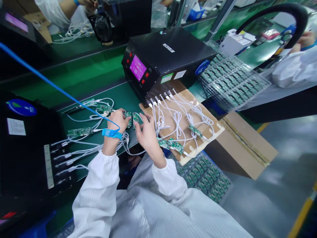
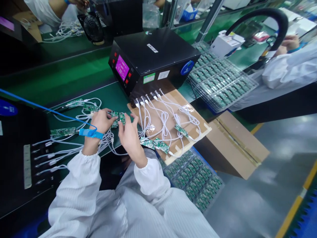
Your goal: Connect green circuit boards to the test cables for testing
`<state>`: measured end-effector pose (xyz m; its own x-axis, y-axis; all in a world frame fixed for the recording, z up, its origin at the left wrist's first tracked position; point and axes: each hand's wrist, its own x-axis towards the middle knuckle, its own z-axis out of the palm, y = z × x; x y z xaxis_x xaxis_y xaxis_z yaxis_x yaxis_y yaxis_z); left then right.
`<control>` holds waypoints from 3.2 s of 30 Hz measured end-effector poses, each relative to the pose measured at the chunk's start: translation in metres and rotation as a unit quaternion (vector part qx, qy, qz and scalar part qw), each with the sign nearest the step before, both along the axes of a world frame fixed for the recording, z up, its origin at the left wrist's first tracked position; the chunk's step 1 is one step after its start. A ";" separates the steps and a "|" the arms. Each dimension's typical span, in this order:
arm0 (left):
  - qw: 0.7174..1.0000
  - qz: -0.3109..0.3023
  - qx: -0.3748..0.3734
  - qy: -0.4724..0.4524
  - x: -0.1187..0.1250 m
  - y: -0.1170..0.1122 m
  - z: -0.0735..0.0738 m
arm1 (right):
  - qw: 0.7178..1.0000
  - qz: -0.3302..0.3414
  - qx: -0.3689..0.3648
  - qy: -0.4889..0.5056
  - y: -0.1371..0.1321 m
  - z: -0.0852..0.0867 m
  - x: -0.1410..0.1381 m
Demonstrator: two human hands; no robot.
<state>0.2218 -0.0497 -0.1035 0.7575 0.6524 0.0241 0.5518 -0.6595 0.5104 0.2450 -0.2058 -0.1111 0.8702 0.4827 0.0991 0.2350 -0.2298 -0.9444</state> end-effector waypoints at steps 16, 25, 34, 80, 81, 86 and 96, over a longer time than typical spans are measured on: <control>0.952 0.111 -0.080 -0.276 -0.034 -0.002 0.046 | 0.974 0.128 -0.168 -0.079 -0.020 -0.033 -0.072; 0.923 0.095 -0.302 -0.216 -0.066 -0.006 0.042 | 0.985 0.165 0.052 0.017 -0.032 -0.042 -0.065; 0.914 0.083 -0.348 -0.192 -0.071 -0.013 0.038 | 0.984 0.116 0.108 0.079 -0.030 -0.039 -0.067; 0.824 -0.011 -0.453 -0.341 -0.069 -0.034 0.034 | 0.993 -0.061 0.099 -0.029 -0.040 -0.021 -0.065; 0.813 -0.023 -0.479 -0.330 -0.072 -0.036 0.036 | 0.992 -0.065 0.107 -0.005 -0.036 -0.016 -0.064; 0.751 -0.094 -0.583 -0.295 -0.077 -0.039 0.039 | 0.980 -0.113 0.161 0.032 -0.017 0.000 -0.053; 0.733 -0.090 -0.595 -0.319 -0.076 -0.040 0.043 | 0.982 -0.057 0.176 0.038 -0.007 0.013 -0.049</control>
<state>0.1458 -0.0899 -0.0604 0.9162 0.3895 -0.0941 -0.0896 0.4282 0.8992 0.1958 -0.2133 -0.0981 0.9282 0.3284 0.1748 0.1527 0.0923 -0.9840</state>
